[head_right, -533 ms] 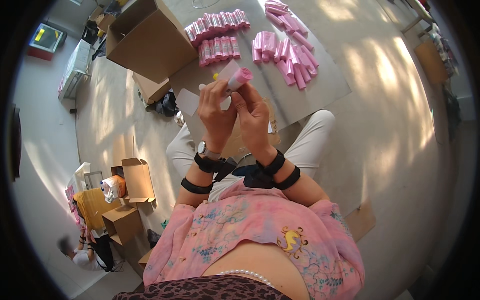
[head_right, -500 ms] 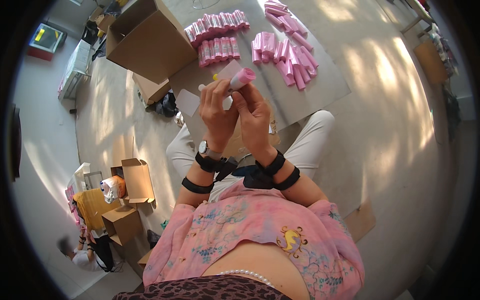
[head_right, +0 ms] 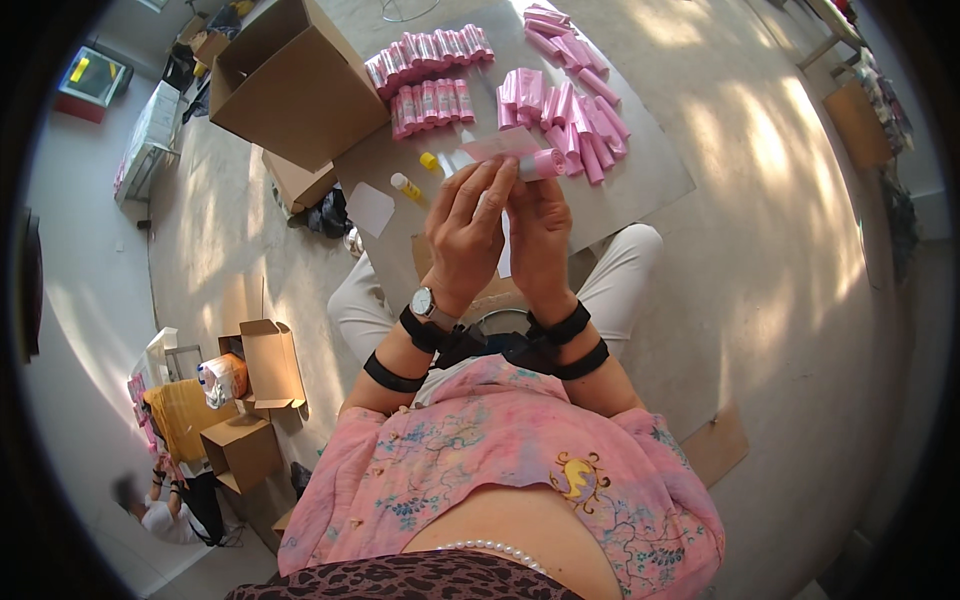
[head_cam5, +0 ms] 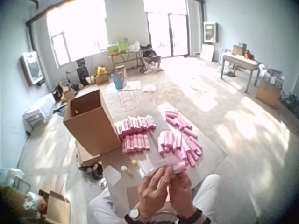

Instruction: Applying glue and wrapping paper labels around pink cylindrical plastic components.

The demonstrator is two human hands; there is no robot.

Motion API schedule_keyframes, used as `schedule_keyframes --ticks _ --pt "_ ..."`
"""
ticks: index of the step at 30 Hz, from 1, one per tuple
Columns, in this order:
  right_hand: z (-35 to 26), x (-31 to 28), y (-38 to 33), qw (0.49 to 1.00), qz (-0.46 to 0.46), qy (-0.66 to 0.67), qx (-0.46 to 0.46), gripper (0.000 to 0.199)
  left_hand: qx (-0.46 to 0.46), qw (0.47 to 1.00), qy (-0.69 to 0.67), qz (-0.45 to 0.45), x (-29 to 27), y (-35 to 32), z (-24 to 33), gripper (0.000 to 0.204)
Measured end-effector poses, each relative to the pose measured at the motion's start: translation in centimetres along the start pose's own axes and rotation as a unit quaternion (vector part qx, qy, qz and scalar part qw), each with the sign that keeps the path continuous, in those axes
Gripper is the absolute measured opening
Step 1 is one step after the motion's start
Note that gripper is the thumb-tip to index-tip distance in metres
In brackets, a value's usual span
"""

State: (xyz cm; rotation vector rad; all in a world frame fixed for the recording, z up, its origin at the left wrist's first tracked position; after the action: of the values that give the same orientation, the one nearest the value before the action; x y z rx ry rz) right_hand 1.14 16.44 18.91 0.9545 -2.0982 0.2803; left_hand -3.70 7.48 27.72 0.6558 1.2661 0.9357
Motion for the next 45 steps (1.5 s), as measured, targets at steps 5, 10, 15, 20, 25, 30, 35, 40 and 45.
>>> schedule_keyframes --ticks 5,10,15,20,25,30,35,40,45 --pt "-0.5 -0.5 0.1 0.999 -0.004 -0.039 0.01 0.042 -0.004 1.0 -0.009 0.011 0.0 0.0 0.1 0.053" --pt "-1.1 -0.6 -0.1 0.999 -0.007 -0.047 0.0 0.043 -0.036 0.999 0.001 0.002 0.4 0.0 0.9 0.053" --pt "-1.3 -0.9 -0.3 0.999 -0.008 -0.025 0.022 0.038 -0.052 0.998 0.026 -0.005 0.9 0.1 1.7 0.055" --pt "-1.1 -1.7 -0.1 0.999 -0.009 -0.05 0.02 0.037 -0.044 0.998 0.037 -0.001 0.5 0.6 2.3 0.055" --pt "-1.0 -1.6 -0.6 0.999 -0.03 0.019 0.03 0.037 -0.029 0.999 0.034 0.002 0.5 0.5 2.6 0.054" --pt "-2.1 -1.2 -0.8 1.0 0.0 -0.015 0.014 0.037 -0.039 0.999 0.015 0.021 0.3 0.8 2.8 0.051" --pt "-2.6 -2.1 -0.9 0.999 -0.019 -0.033 0.005 0.039 -0.068 0.997 -0.027 0.004 0.0 0.9 2.1 0.048" --pt "-3.2 -1.3 -0.9 0.996 -0.018 -0.085 -0.015 0.044 -0.049 0.998 -0.023 0.007 0.2 0.7 1.6 0.045" --pt "-3.0 -1.9 -0.8 0.996 -0.007 -0.09 -0.009 0.044 -0.088 0.995 -0.04 0.01 0.6 0.3 1.2 0.039"
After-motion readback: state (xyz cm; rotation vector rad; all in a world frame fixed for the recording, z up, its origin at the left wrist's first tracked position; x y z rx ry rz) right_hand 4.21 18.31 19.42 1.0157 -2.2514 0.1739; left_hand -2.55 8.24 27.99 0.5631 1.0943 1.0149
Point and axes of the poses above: each hand's wrist, its own y-axis towards the middle knuckle, its own x-axis out of the palm, z = x × y, the point moved 7 cm from there along y, towards the middle knuckle, and after that the axes turned 6 degrees about x, right-handed, at the moved point
